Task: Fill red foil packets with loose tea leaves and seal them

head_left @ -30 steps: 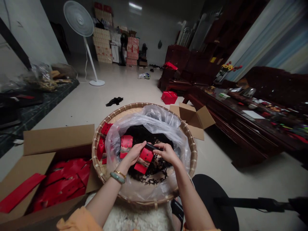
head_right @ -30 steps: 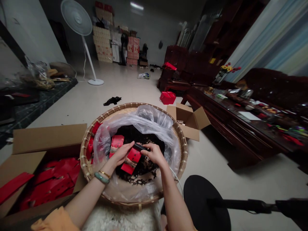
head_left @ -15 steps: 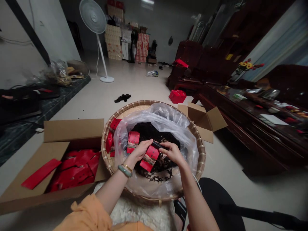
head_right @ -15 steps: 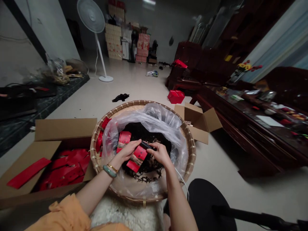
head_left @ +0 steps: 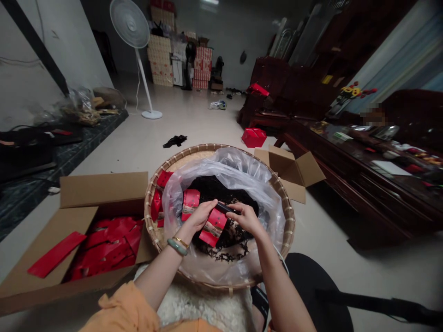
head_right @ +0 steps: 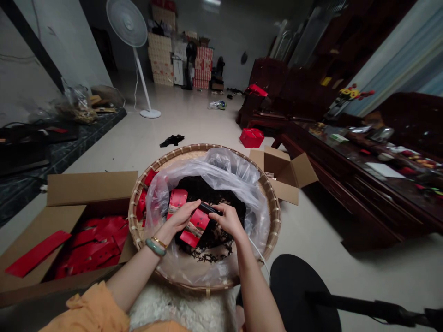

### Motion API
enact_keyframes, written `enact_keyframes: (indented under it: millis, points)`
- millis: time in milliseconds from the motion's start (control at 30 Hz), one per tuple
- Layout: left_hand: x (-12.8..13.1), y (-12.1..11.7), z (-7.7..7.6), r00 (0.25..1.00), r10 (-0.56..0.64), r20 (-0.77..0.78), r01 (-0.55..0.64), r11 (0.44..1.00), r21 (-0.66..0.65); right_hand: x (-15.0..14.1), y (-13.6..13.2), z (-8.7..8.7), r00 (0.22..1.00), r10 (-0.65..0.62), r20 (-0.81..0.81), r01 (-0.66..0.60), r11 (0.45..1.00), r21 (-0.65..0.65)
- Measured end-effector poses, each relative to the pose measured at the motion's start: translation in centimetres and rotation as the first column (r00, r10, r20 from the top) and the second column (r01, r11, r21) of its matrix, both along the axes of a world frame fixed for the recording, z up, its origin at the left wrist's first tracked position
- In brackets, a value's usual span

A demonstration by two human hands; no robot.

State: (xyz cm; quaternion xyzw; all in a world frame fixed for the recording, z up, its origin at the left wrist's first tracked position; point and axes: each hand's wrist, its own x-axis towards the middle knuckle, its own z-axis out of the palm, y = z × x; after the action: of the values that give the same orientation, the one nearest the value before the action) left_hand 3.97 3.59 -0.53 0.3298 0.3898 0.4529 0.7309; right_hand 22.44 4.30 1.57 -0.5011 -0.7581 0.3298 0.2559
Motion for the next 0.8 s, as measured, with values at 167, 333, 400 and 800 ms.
enact_keyframes:
  millis: [167, 333, 400, 800]
  points:
    - [-0.2, -0.2, 0.2, 1.000, -0.006, 0.010, 0.006, 0.999, -0.038, -0.1, 0.0, 0.2, 1.000, -0.014, 0.002, 0.014, 1.000, 0.013]
    - [-0.9, -1.3, 0.6, 0.973, -0.213, -0.089, 0.213, 0.977, -0.007, -0.1, -0.1, 0.1, 0.992, -0.100, -0.071, 0.092, 0.990, -0.106]
    - [-1.1, -1.6, 0.8, 0.958, -0.260, -0.117, 0.262, 0.965, -0.002, 0.0, -0.1, 0.1, 0.980, -0.117, -0.159, 0.072, 0.963, -0.259]
    - [-1.4, -1.4, 0.3, 0.956, -0.260, -0.139, 0.264, 0.964, 0.016, 2.1, -0.5, 1.1, 0.831, -0.277, -0.482, 0.003, 0.869, -0.494]
